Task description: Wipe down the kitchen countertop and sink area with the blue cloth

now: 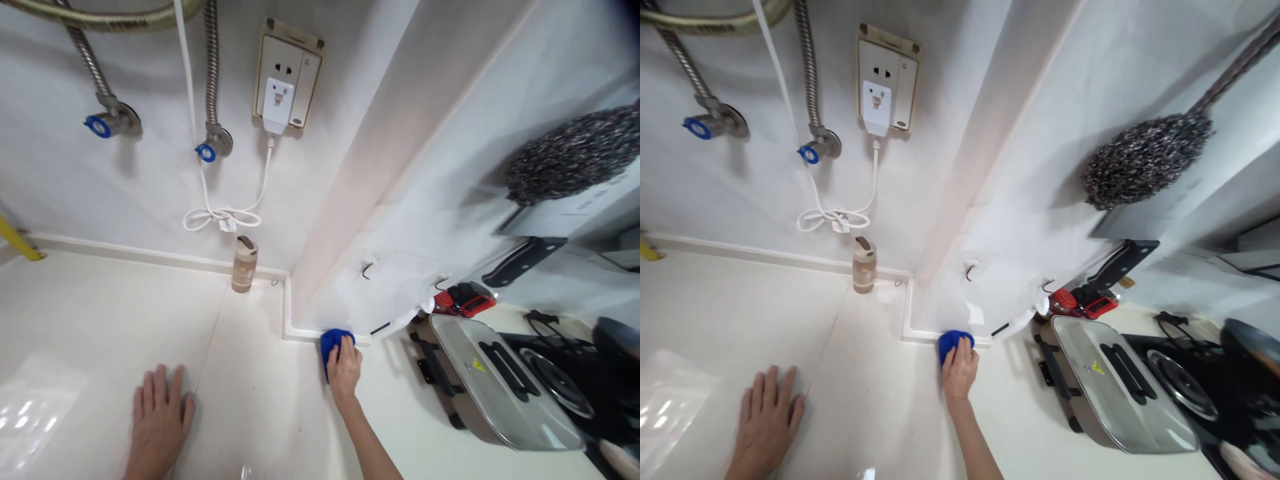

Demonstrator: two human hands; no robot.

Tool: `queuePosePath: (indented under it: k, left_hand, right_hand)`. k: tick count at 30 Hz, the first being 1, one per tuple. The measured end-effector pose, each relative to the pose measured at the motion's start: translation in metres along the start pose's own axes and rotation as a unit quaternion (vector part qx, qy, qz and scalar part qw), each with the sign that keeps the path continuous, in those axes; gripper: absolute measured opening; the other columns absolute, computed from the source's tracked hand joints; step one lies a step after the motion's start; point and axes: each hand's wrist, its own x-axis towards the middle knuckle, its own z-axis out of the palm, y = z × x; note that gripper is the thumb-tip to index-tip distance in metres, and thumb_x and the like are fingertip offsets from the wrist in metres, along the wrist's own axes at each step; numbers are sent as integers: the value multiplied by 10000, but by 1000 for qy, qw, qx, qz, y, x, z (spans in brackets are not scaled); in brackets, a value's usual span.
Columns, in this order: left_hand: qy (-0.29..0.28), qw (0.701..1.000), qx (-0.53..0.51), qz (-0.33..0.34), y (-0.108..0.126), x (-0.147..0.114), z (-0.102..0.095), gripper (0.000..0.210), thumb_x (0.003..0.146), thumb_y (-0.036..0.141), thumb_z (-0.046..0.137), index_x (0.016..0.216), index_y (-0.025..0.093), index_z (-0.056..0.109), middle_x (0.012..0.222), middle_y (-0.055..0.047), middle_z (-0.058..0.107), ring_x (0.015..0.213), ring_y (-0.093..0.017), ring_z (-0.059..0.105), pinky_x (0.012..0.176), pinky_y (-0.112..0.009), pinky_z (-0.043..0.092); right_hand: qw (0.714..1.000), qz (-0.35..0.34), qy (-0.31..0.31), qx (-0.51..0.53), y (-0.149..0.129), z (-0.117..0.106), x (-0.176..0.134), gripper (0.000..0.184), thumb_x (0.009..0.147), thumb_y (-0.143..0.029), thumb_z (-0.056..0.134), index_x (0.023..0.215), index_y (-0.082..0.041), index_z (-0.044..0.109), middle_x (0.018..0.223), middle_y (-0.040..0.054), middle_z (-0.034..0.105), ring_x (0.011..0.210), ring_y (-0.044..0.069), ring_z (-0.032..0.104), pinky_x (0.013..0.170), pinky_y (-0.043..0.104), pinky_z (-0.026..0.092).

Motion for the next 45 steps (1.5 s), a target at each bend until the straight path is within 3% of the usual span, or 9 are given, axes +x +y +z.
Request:
queuePosePath:
  k: [11, 16, 19, 23, 28, 32, 38, 41, 45]
  left_hand:
    - [10, 1000, -2, -5, -2, -5, 5, 699, 957, 303, 376, 1595, 174, 119, 1680, -188, -22, 1536, -425, 27, 1187, -708, 198]
    - [30, 999, 13, -4, -5, -8, 10, 632, 946, 314, 389, 1533, 88, 328, 1663, -244, 83, 1537, -421, 48, 1188, -686, 218]
    - [30, 999, 29, -10, -9, -9, 12, 582, 936, 330, 401, 1440, 47, 473, 1623, -279, 226, 1538, -415, 80, 1184, -661, 251]
    - [35, 999, 37, -11, -13, -10, 13, 570, 925, 351, 415, 1381, 33, 540, 1557, -300, 359, 1532, -417, 126, 1174, -645, 282]
    - [48, 998, 19, -22, -14, -12, 15, 568, 919, 359, 427, 1391, 66, 544, 1573, -266, 359, 1531, -406, 151, 1182, -640, 274]
    - [45, 998, 20, -26, -15, -12, 16, 566, 904, 364, 444, 1382, 84, 562, 1564, -244, 390, 1530, -397, 163, 1186, -632, 282]
    - [41, 999, 17, -16, -11, -8, 11, 563, 926, 339, 417, 1387, 39, 540, 1596, -286, 289, 1533, -422, 100, 1175, -676, 266]
    - [38, 999, 10, -11, -8, -6, 9, 566, 937, 324, 404, 1412, 37, 508, 1619, -283, 228, 1536, -421, 66, 1183, -682, 241]
    - [39, 999, 16, -4, -7, -5, 8, 564, 940, 320, 400, 1419, 38, 497, 1622, -285, 220, 1537, -419, 59, 1182, -683, 239]
  right_hand:
    - [994, -88, -71, 1, -91, 16, -28, 498, 981, -261, 273, 1313, -72, 593, 1373, 206, 579, 1150, 303, 507, 982, 501, 445]
    - [948, -240, -207, 3, -139, 9, -61, 471, 962, -299, 385, 1391, -209, 557, 1479, 77, 533, 1343, 325, 421, 1090, 550, 360]
    - [939, -258, -229, -3, -152, 3, -73, 550, 964, -426, 437, 1473, -218, 462, 1563, 56, 436, 1459, 335, 295, 1183, 576, 244]
    - [932, -254, -259, -7, -127, -4, -60, 566, 973, -466, 432, 1500, -263, 416, 1576, 34, 418, 1453, 293, 333, 1176, 524, 292]
    - [933, -254, -254, 23, -63, -8, -39, 469, 980, -424, 407, 1409, -281, 531, 1475, 47, 545, 1380, 260, 446, 1095, 468, 396]
    - [990, -43, -131, 16, -2, -14, -33, 526, 955, -520, 335, 1251, -209, 640, 1301, 120, 659, 1201, 284, 589, 961, 451, 484]
    - [979, 189, -30, -68, 78, -47, 4, 734, 924, -582, 154, 1178, -76, 623, 1018, 269, 677, 806, 346, 656, 662, 489, 498]
    - [970, 228, -20, -86, 76, -44, 14, 729, 922, -583, 155, 1150, -78, 628, 943, 246, 676, 705, 321, 632, 602, 466, 477]
    - [980, 181, -35, -71, 21, -12, 0, 592, 945, -515, 252, 1225, -122, 595, 1078, 213, 671, 840, 309, 644, 714, 454, 492]
